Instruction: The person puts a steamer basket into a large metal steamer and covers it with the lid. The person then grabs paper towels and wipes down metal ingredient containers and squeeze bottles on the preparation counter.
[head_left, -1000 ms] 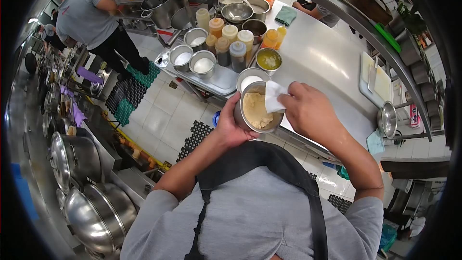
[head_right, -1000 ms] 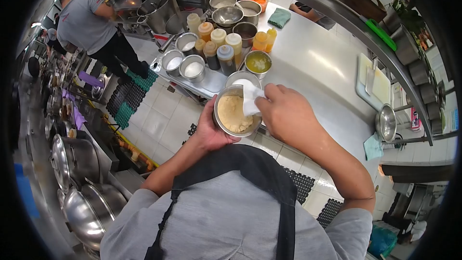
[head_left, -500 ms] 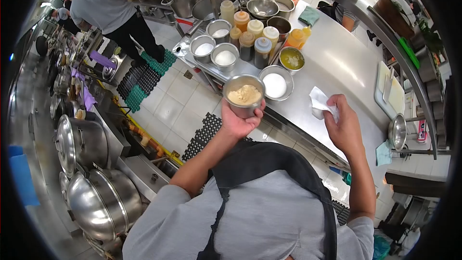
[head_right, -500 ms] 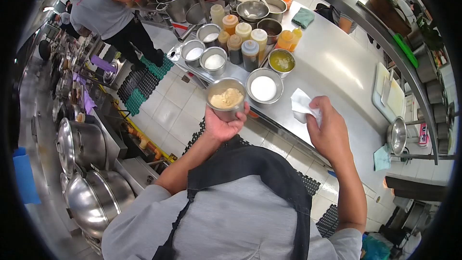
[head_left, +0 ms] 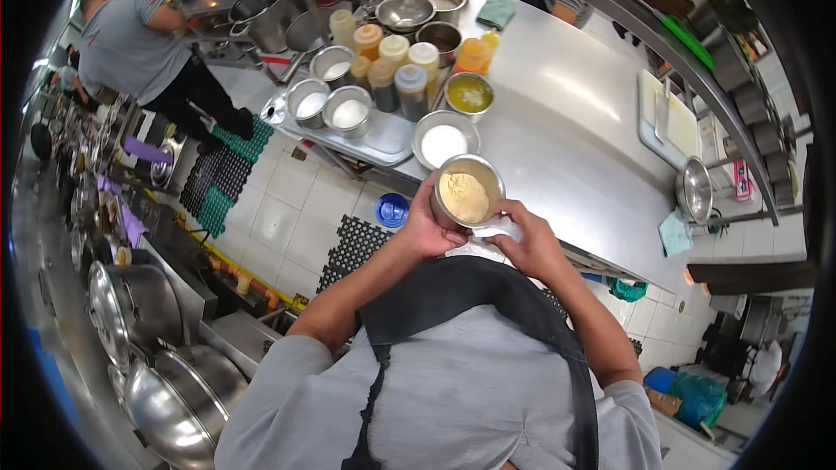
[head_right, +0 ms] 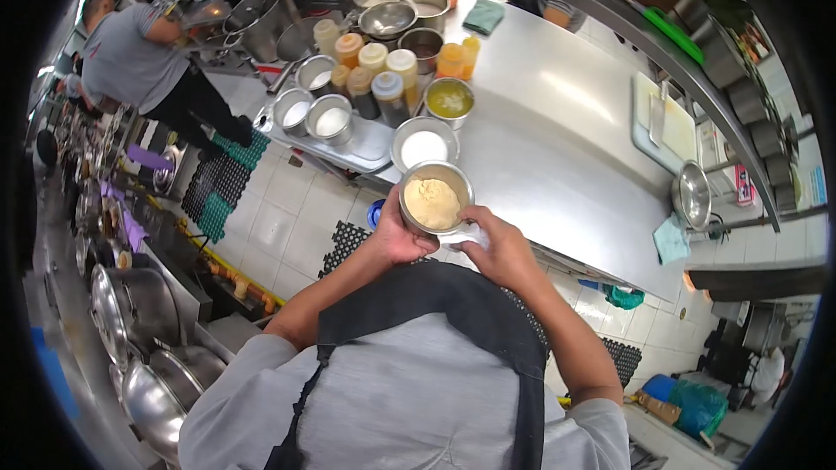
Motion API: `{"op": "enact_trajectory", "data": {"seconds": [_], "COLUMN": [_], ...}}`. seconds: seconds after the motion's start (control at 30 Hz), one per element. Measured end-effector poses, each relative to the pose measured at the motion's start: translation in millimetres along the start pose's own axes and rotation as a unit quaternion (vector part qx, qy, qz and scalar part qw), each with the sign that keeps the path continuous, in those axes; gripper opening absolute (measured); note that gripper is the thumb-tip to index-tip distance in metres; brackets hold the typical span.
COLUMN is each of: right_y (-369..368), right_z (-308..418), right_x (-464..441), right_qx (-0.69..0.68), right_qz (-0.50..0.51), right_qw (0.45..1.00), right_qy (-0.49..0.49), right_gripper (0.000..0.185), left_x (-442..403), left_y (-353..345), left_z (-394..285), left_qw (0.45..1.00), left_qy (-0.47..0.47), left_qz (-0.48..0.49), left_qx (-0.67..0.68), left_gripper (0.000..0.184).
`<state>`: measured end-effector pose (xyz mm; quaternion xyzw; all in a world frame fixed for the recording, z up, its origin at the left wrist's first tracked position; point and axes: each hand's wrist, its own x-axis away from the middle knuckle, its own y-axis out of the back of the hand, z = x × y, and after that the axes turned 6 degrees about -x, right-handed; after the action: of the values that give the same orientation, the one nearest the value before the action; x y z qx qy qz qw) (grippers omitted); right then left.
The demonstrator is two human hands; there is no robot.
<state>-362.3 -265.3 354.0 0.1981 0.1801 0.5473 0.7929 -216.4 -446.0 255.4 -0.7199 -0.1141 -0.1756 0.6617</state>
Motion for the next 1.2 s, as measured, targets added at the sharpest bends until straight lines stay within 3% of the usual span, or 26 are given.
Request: {"op": "enact_trajectory", "data": {"seconds": [0.17,0.27,0.3,0.4,0.53,0.63,0.73,0.93,1.13,1.2], "right_y": [-7,-12,-16,-37,-39,-47,-40,-48,-39,-35], "right_z": [-49,-84,-99,-165,-175,-190,-177,-188,-185,-182], "right_x": [27,37,40,39,42,37,38,42,45,46], "right_qx": [-0.017,-0.049,-0.056,-0.125,-0.172,-0.261,-0.254,-0.251,-0.269,-0.311], "right_qz": [-0.102,-0.164,-0.182,-0.213,-0.224,-0.244,-0.240,-0.251,-0.238,-0.244], "right_qw": [0.994,0.983,0.979,0.962,0.951,0.926,0.925,0.925,0.915,0.905], "right_qy": [-0.040,-0.068,-0.078,-0.116,-0.128,-0.121,-0.148,-0.136,-0.182,-0.157], "right_gripper": [0.024,0.019,0.018,0.013,0.014,0.015,0.016,0.017,0.016,0.017], "left_x": [-31,-55,-77,-74,-85,-91,-86,-91,-88,-88], "left_y": [-15,-28,15,-16,-16,-19,-43,-18,-26,-27], "left_z": [1,9,4,23,30,22,32,30,38,37], "left_qw": [0.990,0.955,0.942,0.811,0.808,0.750,0.743,0.769,0.763,0.766], "left_qy": [0.066,0.029,0.038,-0.027,-0.037,-0.021,-0.037,-0.026,-0.032,-0.041], "left_qz": [0.004,-0.147,-0.124,-0.200,-0.240,-0.242,-0.272,-0.274,-0.279,-0.273], "left_qx": [-0.126,-0.257,-0.311,-0.548,-0.537,-0.615,-0.610,-0.577,-0.583,-0.581], "left_gripper": [0.084,0.080,0.076,0.082,0.085,0.080,0.069,0.056,0.053,0.053]}}
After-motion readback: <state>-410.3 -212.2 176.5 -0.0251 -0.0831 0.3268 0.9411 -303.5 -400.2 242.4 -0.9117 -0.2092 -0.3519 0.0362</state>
